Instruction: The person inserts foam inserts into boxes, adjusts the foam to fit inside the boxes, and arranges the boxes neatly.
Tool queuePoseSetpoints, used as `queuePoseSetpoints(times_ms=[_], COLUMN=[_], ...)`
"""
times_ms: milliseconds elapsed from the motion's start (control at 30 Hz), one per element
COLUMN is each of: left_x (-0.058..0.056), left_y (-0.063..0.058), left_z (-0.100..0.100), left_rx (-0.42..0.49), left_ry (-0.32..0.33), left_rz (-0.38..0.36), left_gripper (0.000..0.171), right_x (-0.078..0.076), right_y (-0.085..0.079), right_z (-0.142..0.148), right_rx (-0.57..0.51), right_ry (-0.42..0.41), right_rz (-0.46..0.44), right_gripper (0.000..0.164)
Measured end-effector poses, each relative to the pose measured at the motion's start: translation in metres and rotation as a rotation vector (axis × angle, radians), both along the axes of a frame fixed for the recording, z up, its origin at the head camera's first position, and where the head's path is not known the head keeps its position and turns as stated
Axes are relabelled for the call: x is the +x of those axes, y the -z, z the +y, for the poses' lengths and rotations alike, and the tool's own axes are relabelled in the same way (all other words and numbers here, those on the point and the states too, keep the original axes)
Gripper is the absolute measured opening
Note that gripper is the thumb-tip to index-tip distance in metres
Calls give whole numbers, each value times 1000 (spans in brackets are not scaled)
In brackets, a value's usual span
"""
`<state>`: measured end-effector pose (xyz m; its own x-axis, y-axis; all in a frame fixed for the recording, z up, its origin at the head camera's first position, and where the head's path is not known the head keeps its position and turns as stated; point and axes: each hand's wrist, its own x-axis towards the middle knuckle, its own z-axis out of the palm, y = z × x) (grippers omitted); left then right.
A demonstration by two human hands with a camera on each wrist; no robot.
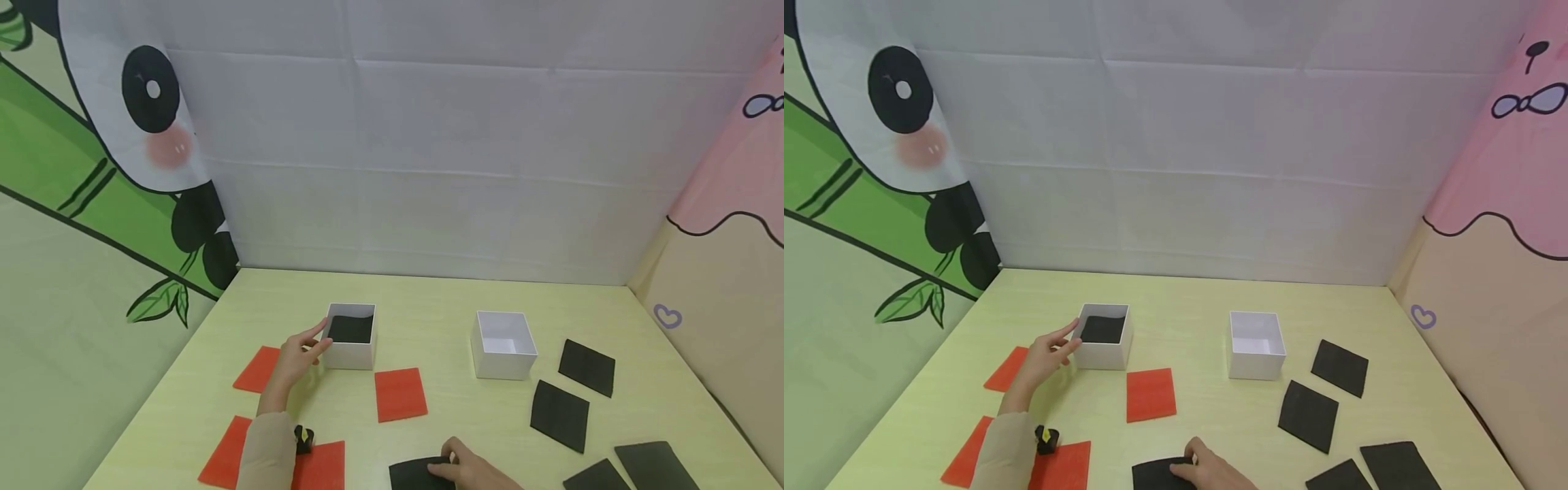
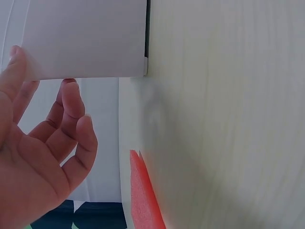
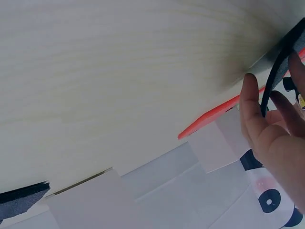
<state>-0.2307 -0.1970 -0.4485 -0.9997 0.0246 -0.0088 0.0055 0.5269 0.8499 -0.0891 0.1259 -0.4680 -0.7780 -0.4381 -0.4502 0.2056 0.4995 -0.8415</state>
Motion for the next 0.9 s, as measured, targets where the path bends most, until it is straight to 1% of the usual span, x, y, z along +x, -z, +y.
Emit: queuePoseSetpoints(times_ms=[67,100,133,233,300,333,367,433,467,533,600,667,700,900], left_x=[0,0,0,1,1,1,2,2,2,2,2,2,2,1], left_y=[0,1,1,0,0,-1,-1,-1,-1,-1,-1,-1,-1,-1], left_z=[0,0,0,0,0,0,1,1,1,1,1,1,1,1], left_rx=[0,-1,0,0,2,3,4,8,9,12,16,20,22,12], left_ry=[0,0,-1,-3,-5,-6,-6,-7,-9,-10,-9,-9,-9,-13], left_rz=[2,4,3,5,5,6,6,5,4,1,-1,0,-1,-4], left_gripper=[55,55,55,55,55,55,54,54,53,53,53,54,54,53], right_x=[2,2,2,1,1,0,-1,-3,-4,-6,-6,-6,-6,-9], right_y=[-2,-3,-4,-6,-7,-8,-8,-9,-9,-10,-11,-13,-14,-14], right_z=[-1,-2,-2,-2,-1,0,2,7,9,14,16,18,18,21], right_rx=[-36,-55,-65,-89,-105,-99,-91,-89,-93,-113,-150,-187,-200,-249], right_ry=[25,67,86,83,76,15,-61,-207,-260,-332,-300,-245,-224,-172], right_rz=[-13,-46,-53,-47,-62,-12,58,238,326,482,469,410,395,448], right_gripper=[25,26,26,25,26,26,27,27,29,34,34,34,34,33])
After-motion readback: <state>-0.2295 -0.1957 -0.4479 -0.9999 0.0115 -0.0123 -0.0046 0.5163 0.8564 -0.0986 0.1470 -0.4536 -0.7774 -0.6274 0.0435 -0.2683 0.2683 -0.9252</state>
